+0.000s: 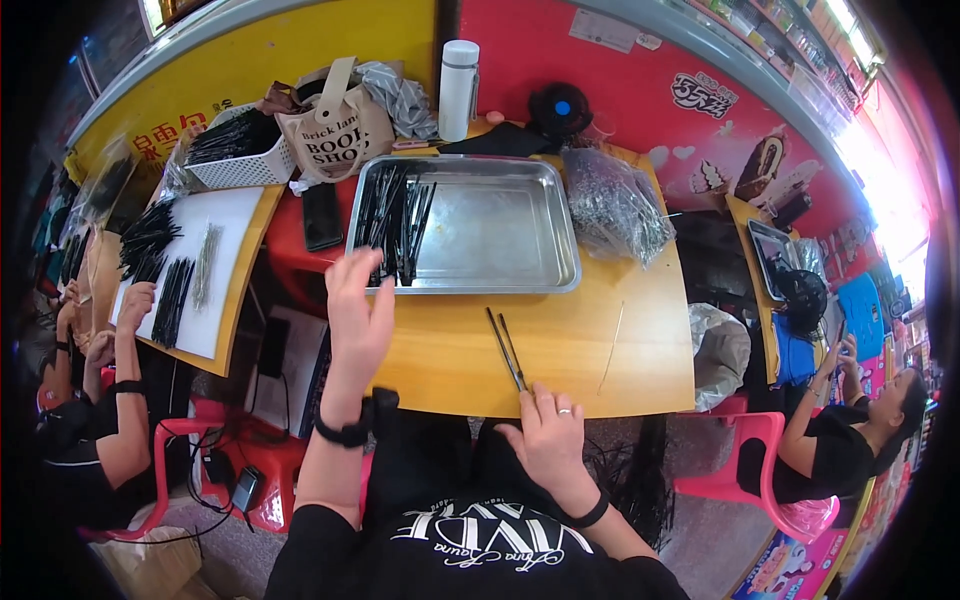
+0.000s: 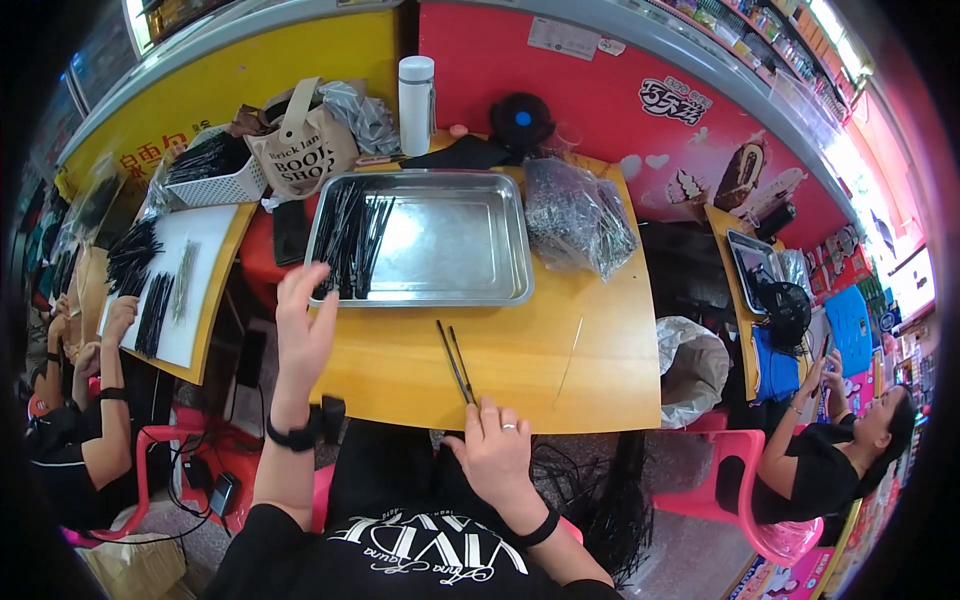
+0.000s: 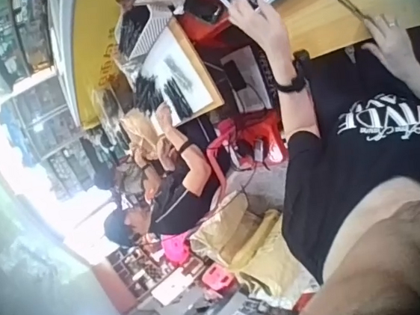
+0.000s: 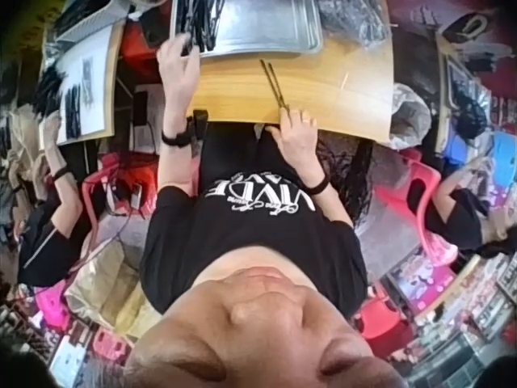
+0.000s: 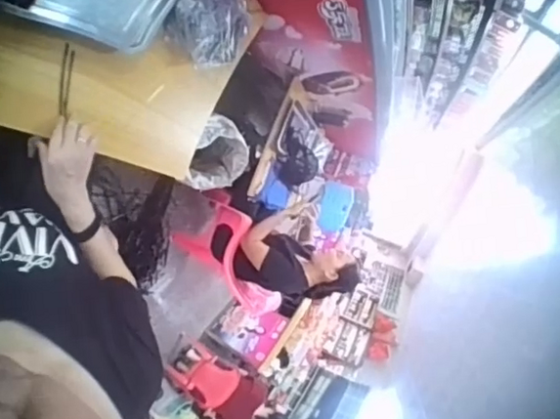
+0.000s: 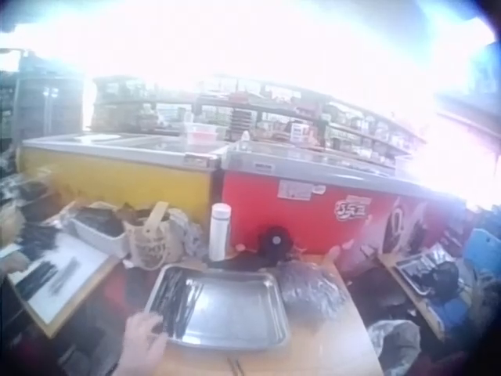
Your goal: Sorting and inspecting black plastic rods or fan components.
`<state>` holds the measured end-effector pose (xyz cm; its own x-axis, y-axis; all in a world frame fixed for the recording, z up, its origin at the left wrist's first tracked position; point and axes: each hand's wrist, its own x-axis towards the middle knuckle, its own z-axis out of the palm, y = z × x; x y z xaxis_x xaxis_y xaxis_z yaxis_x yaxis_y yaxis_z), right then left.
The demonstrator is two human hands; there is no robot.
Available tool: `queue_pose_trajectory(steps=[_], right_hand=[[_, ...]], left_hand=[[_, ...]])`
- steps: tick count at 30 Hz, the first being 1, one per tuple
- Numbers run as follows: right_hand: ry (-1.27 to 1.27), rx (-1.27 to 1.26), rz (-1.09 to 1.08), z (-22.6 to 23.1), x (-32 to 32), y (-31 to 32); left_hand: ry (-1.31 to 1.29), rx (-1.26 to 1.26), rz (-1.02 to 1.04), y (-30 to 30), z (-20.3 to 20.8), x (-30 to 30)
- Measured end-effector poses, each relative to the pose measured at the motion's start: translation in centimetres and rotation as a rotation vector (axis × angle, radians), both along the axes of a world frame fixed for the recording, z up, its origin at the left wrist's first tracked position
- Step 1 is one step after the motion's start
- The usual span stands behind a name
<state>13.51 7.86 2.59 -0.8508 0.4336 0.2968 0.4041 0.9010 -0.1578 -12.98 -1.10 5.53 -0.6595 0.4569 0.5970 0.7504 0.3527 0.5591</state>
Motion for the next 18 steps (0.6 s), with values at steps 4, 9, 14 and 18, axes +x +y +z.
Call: queue_pose_trajectory(steps=[4,9,14,18], right_hand=[[0.001,0.102,0.099,-1.7,1.2,-0.8],[0.382,-0.264,0.021,-1.7,1.2,-1.5],[0.686,-1.302,-0.181,-2.3,2.3,-2.5],[0.543,-1.131,-0.155,-0.7,3.5,-1.2]], left_hand=[[-0.774,0.094,-0.417,-3.7,-2.2,6.6],[-1.429,-0.285,-0.756,-3.8,-5.2,12.7],[-1.775,0.023,-0.75,-1.8,-6.5,16.3],[-1.741,0.071,-0.767,-1.6,-6.3,16.2]])
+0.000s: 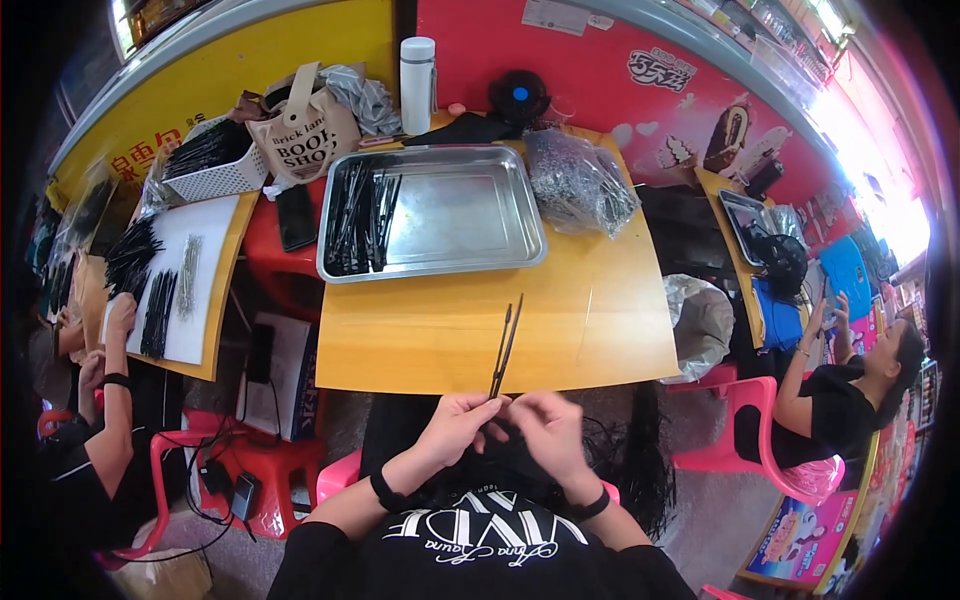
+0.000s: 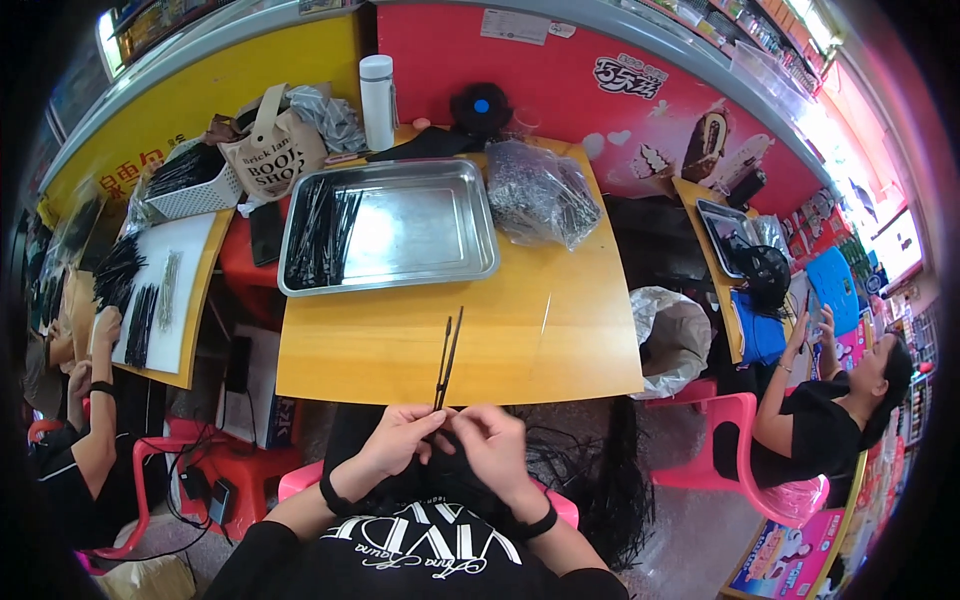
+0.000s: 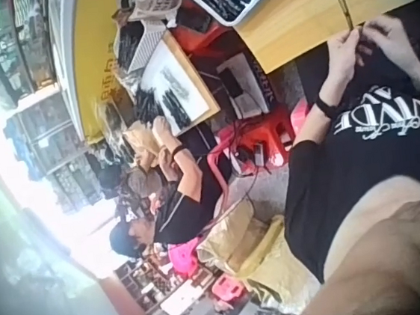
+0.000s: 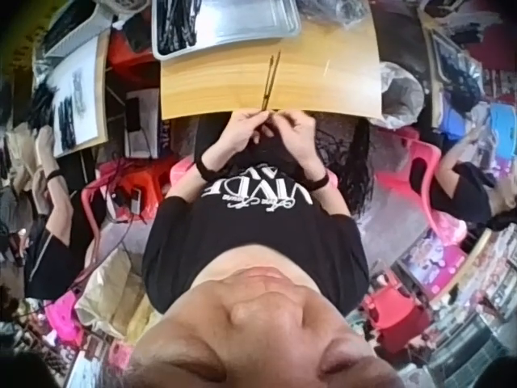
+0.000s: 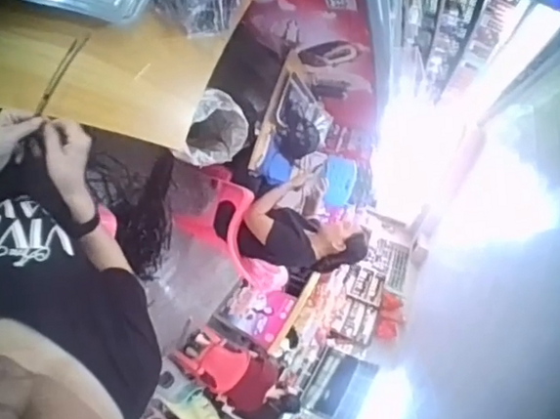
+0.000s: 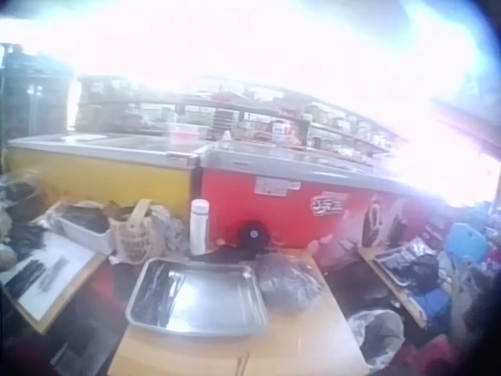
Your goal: Sorting and inspecting black plastic rods or fan components.
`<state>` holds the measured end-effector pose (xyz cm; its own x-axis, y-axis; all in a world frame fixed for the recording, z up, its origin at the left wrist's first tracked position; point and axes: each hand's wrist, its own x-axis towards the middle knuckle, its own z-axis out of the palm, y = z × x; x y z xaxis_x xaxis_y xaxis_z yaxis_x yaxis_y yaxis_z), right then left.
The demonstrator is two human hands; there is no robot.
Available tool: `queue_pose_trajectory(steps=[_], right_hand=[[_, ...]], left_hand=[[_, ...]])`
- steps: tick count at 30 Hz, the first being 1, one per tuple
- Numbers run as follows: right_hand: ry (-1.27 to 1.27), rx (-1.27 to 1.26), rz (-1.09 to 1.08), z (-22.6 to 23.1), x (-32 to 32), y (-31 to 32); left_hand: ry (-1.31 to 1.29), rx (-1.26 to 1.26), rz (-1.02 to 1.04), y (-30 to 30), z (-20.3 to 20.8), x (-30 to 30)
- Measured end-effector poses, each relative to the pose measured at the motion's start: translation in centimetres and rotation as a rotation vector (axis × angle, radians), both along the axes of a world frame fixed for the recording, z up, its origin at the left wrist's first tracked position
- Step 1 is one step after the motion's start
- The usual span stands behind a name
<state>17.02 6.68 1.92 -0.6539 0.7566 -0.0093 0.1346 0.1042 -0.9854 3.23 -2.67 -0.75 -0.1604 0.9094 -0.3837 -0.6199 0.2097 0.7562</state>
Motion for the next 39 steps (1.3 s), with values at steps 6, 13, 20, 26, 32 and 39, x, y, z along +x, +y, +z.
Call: queue_pose_trajectory(steps=[6,13,20,26,32,39], right_hand=[[-0.466,0.899,-0.358,-0.6,-0.4,10.0],[-0.789,0.807,-0.64,-2.1,2.8,9.9],[-0.785,0.663,-0.651,-1.4,5.4,8.4],[-0.704,0.491,-0.605,0.3,5.6,7.7],[-0.458,0.476,-0.398,-1.3,5.6,8.2],[-0.432,0.342,-0.34,-0.6,5.3,8.2]], left_hand=[[0.01,-0.018,-0.051,-0.6,-0.3,-0.5],[-0.022,0.036,-0.05,-1.1,-0.2,-0.8],[-0.025,0.07,-0.12,0.3,-0.8,-0.7],[-0.093,0.046,-0.11,0.0,-0.8,-0.6],[-0.142,0.04,-0.075,-0.4,-0.8,-0.2],[-0.062,0.04,-0.113,-0.3,-0.1,-0.3]])
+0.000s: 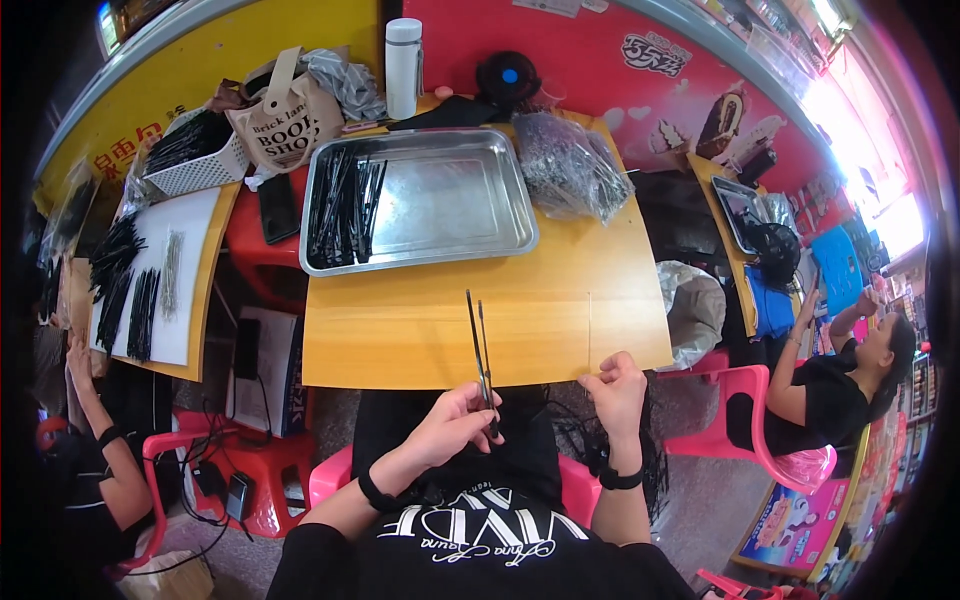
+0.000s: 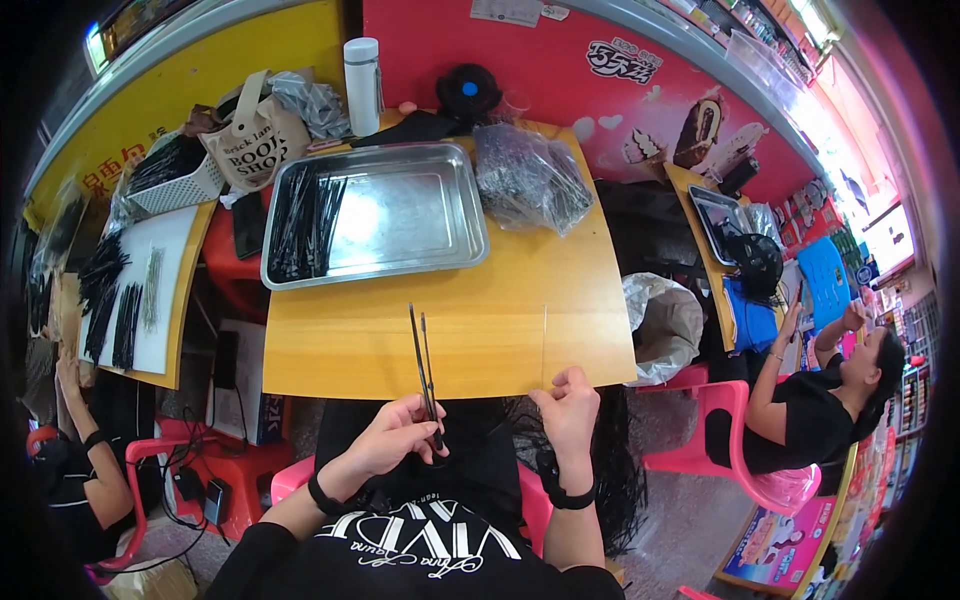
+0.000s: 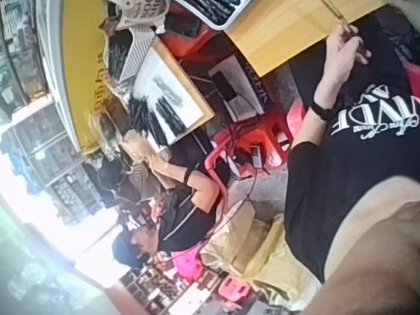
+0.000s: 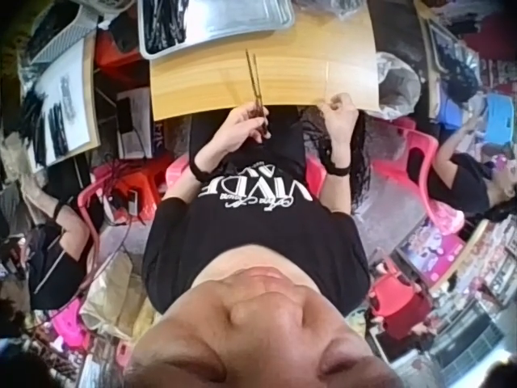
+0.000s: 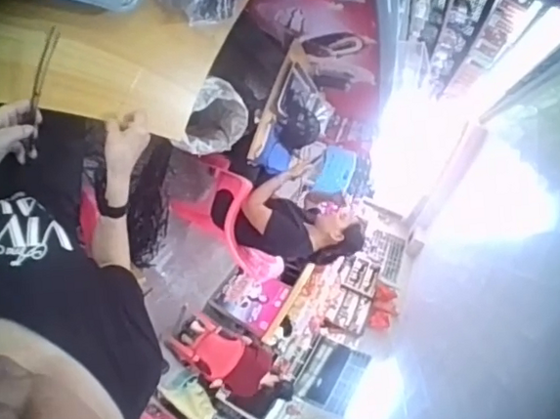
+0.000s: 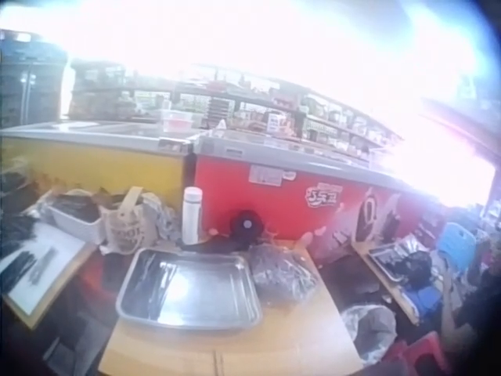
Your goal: Sorting and inspecting black plastic rods or fan components.
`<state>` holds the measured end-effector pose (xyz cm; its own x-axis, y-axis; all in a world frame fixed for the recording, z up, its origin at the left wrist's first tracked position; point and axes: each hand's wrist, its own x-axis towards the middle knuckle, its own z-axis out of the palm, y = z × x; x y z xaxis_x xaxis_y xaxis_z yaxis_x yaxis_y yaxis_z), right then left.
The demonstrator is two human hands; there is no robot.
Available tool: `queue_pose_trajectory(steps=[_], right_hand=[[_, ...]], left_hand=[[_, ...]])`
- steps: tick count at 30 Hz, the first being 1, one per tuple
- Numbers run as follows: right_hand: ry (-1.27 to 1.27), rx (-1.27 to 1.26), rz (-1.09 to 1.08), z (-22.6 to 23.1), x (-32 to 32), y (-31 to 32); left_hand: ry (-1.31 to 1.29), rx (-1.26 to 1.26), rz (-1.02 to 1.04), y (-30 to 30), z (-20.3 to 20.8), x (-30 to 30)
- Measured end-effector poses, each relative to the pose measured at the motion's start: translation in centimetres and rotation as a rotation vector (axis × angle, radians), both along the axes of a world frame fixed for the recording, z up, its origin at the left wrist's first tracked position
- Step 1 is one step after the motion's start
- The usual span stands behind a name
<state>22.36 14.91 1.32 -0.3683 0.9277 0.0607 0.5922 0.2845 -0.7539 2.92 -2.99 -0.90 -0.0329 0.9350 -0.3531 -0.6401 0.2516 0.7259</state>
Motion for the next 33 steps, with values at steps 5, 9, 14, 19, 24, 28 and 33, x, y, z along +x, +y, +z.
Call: queue_pose_trajectory(steps=[5,9,14,19,24,28,33], right_hand=[[0.096,-0.067,0.004,-0.1,-0.7,-0.4],[0.086,-0.037,0.005,-0.2,-0.6,-0.4],[-0.012,0.082,0.074,-0.9,-0.5,-0.4],[0.13,-0.117,0.047,0.2,-1.4,-0.9],[0.057,0.002,0.104,-0.1,-1.2,-1.1],[-0.141,0.223,0.123,-0.4,-1.5,-1.3],[0.142,-0.197,0.078,1.2,-2.2,-2.3]], left_hand=[[0.132,0.033,0.004,0.0,0.8,-0.2],[0.165,0.053,0.042,0.1,1.2,-0.5],[0.162,0.037,0.075,-0.3,1.6,-0.8],[0.13,0.036,0.062,-0.3,1.5,-0.9],[0.118,0.066,0.056,-0.3,1.3,-1.1],[0.134,0.085,0.082,-0.4,1.3,-1.3],[0.2,0.119,0.149,-0.4,1.4,-2.2]])
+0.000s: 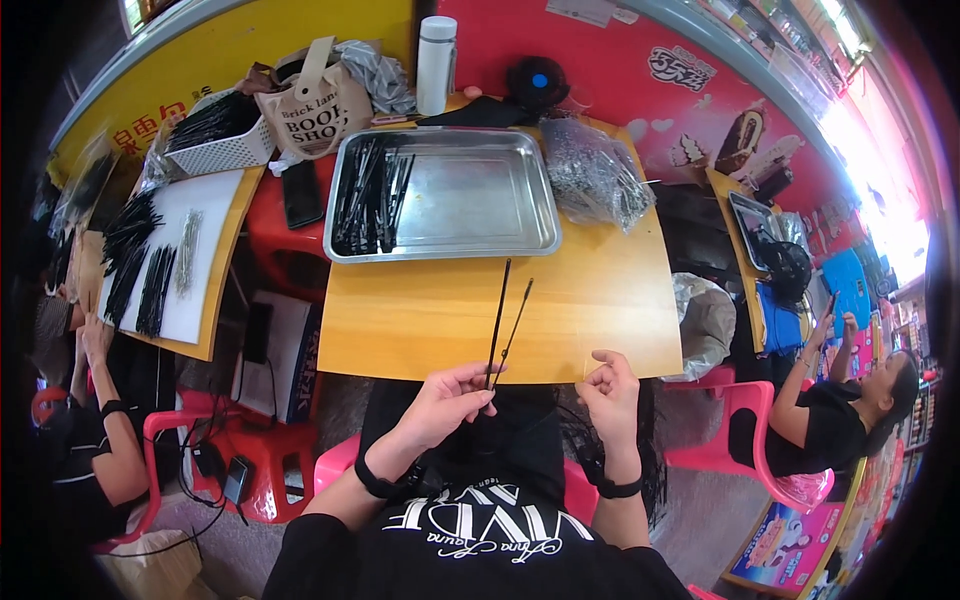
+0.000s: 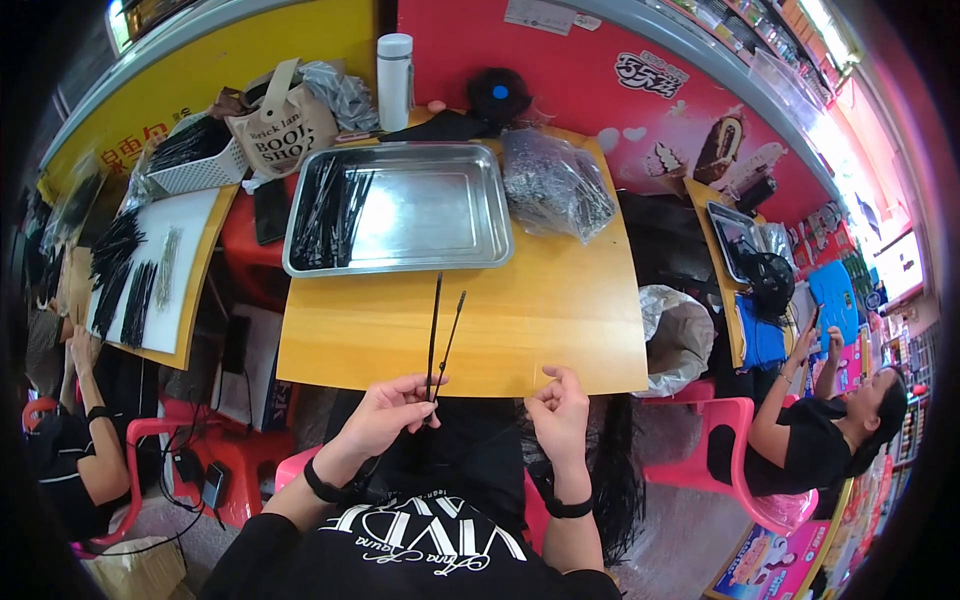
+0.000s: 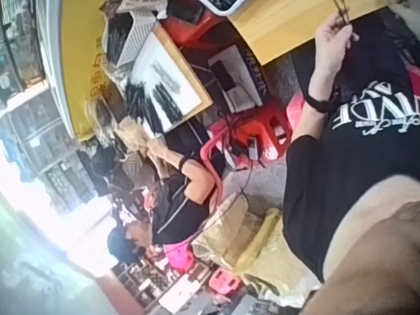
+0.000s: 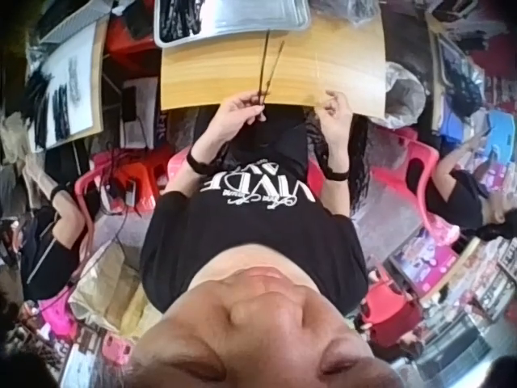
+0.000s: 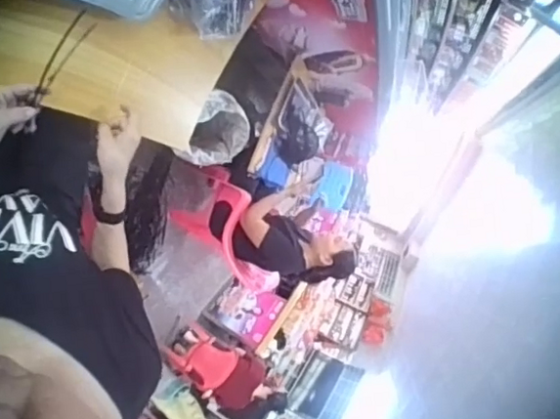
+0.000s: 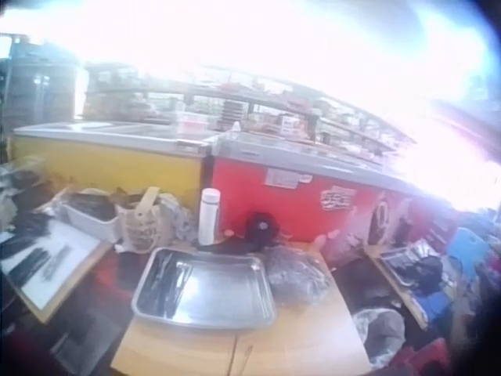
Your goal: Sorting and inspecting black plastic rods or fan components.
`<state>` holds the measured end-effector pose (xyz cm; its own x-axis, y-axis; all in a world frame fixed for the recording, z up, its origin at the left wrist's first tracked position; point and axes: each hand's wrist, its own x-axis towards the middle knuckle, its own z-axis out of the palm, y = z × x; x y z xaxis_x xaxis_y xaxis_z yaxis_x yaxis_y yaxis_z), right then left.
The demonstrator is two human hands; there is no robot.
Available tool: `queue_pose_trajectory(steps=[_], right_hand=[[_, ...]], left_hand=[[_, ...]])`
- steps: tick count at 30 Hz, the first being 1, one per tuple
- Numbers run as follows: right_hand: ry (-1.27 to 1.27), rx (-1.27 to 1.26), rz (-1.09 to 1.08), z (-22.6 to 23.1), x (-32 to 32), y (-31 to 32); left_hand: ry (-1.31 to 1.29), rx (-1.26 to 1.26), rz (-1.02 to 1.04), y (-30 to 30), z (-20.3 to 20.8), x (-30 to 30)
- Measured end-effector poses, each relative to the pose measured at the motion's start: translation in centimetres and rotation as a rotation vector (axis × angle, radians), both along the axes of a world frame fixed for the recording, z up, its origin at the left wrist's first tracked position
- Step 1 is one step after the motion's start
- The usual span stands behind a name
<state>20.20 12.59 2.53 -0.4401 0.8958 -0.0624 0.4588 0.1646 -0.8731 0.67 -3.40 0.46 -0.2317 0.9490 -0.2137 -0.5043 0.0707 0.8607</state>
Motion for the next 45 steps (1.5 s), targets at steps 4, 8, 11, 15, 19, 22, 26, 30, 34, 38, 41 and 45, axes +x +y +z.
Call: queue_pose_trajectory(steps=[4,8,11,15,19,22,26,30,34,38,41,45], right_hand=[[0.507,-0.433,0.076,0.4,-1.9,-1.7],[0.642,-0.571,0.128,0.6,-4.8,-2.8],[0.673,-0.571,0.131,0.6,-6.8,-3.3],[0.713,-0.603,0.133,-0.1,-7.9,-4.8],[0.713,-0.686,0.173,-1.1,-7.3,-5.4],[0.725,-0.774,0.207,-1.2,-6.9,-5.5],[0.747,-0.884,0.234,-1.6,-6.7,-5.6],[0.744,-0.891,0.24,-1.6,-6.7,-5.6],[0.761,-0.9,0.256,-1.6,-6.8,-5.7],[0.761,-0.9,0.27,-1.6,-6.9,-5.8],[0.759,-0.907,0.27,-2.0,-6.9,-5.8],[0.767,-0.899,0.268,-2.6,-6.8,-5.9]], left_hand=[[-0.04,0.015,-0.009,0.1,0.4,-0.6],[-0.074,0.06,-0.004,-0.3,0.3,-0.5],[-0.043,0.062,-0.036,-0.4,0.3,-0.5],[-0.099,0.079,-0.02,-0.8,0.7,-0.7],[-0.093,0.079,-0.033,-0.9,0.6,-1.0],[-0.081,0.093,-0.056,-0.8,0.7,-1.1],[-0.076,0.127,-0.074,-0.8,0.5,-1.2],[-0.041,0.135,-0.088,-1.0,0.5,-1.4],[-0.026,0.137,-0.086,-1.1,0.5,-1.3],[-0.025,0.121,-0.079,-1.2,0.5,-1.2],[-0.031,0.106,-0.079,-1.3,0.5,-1.2],[-0.023,0.1,-0.069,-1.4,-0.3,-1.2]])
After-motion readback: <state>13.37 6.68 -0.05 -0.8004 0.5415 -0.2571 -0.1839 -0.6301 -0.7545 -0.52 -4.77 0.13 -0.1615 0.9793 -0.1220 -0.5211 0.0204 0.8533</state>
